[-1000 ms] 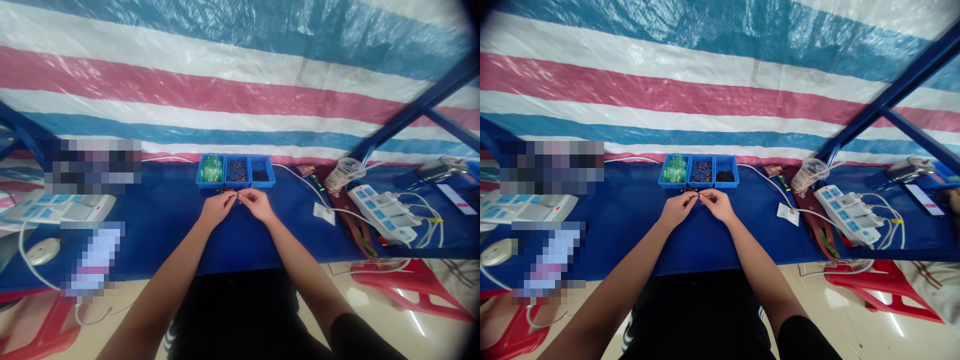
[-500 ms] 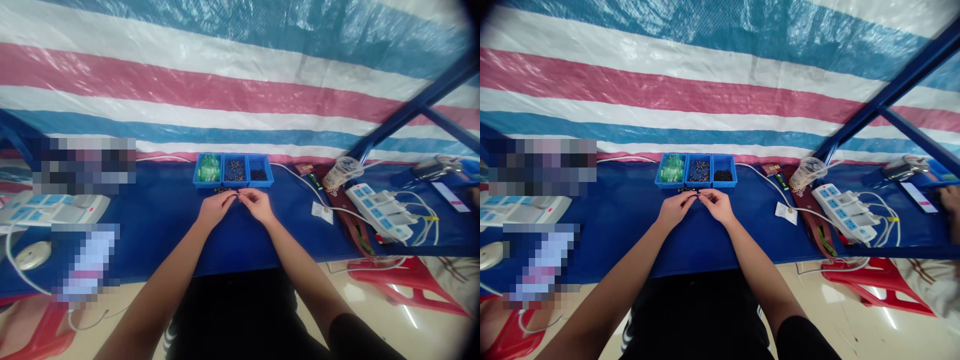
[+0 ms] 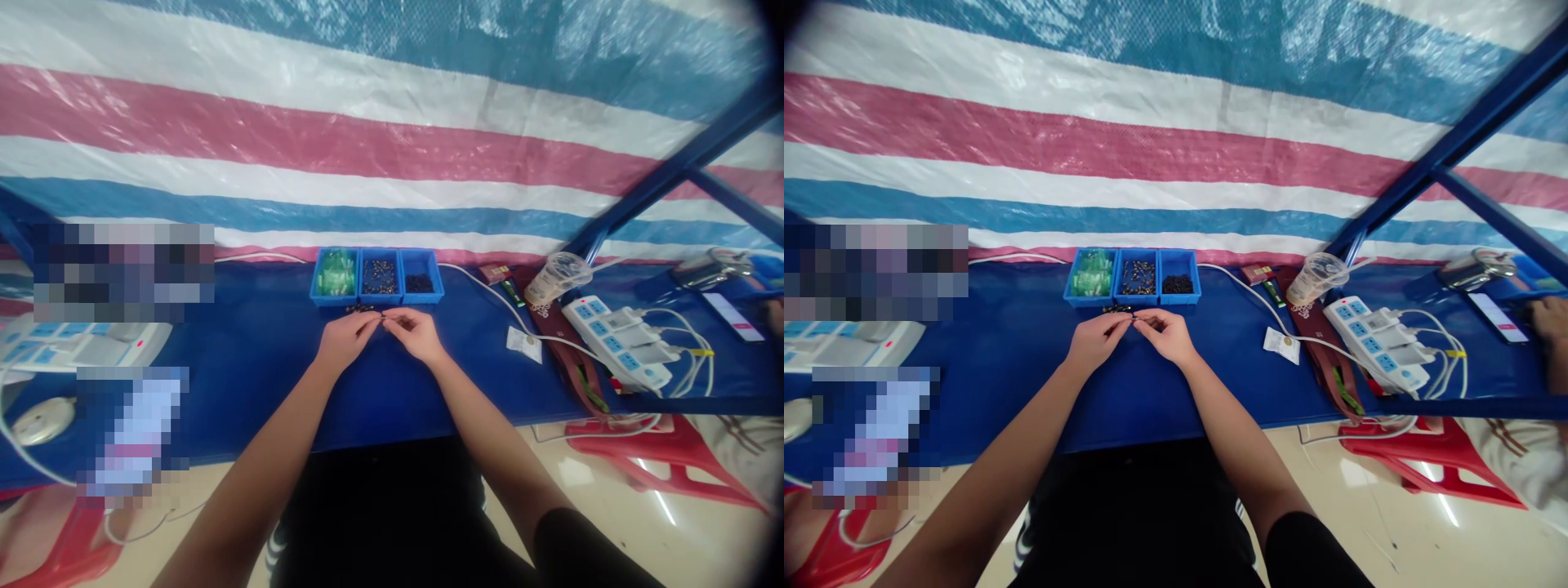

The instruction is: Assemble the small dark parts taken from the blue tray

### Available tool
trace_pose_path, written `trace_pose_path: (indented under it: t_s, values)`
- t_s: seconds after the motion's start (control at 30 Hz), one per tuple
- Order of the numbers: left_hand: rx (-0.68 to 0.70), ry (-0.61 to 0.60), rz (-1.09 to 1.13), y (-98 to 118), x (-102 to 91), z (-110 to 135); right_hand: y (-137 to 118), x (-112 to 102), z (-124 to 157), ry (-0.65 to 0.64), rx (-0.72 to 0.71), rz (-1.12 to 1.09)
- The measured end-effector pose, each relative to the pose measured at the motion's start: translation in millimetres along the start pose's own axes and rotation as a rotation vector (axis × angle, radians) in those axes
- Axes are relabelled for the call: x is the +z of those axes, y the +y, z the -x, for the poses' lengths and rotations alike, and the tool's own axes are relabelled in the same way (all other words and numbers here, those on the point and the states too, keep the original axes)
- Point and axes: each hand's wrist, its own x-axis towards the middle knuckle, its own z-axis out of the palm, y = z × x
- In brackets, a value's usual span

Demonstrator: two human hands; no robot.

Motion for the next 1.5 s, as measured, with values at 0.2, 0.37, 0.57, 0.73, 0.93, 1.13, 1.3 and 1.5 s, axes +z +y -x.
trace_pose_path:
  t_s: [0.2,0.37,0.57,0.73,0.93,1.13,1.3,1.5]
  values:
    - [-0.007,-0.027,-0.009,-1.4,0.1,0.2,-1.6,-0.1,0.7,0.012,-0.044,0.037]
    - [0.003,-0.044,-0.04,-1.4,0.0,0.1,-2.1,-0.5,0.9,0.025,-0.042,0.04]
    - [0.015,-0.095,-0.069,-0.2,0.7,1.3,-10.5,2.0,1.5,0.02,-0.149,0.091]
    - [0.021,-0.09,-0.06,-0.8,0.9,1.4,-11.7,2.8,1.0,0.014,-0.163,0.097]
    - [-0.025,-0.058,-0.091,2.1,-0.4,0.3,-3.0,1.6,-0.8,0.06,-0.035,0.083]
    - [-0.059,-0.087,-0.11,5.2,-3.7,-0.8,-5.7,2.0,0.9,0.046,0.026,0.041]
    - [-0.107,-0.068,-0.094,6.1,-5.3,-1.6,-9.4,2.5,-3.3,0.062,0.113,-0.062]
    - [-0.114,-0.026,-0.092,7.1,-3.1,-2.1,-5.9,8.9,-15.3,0.124,0.111,-0.325]
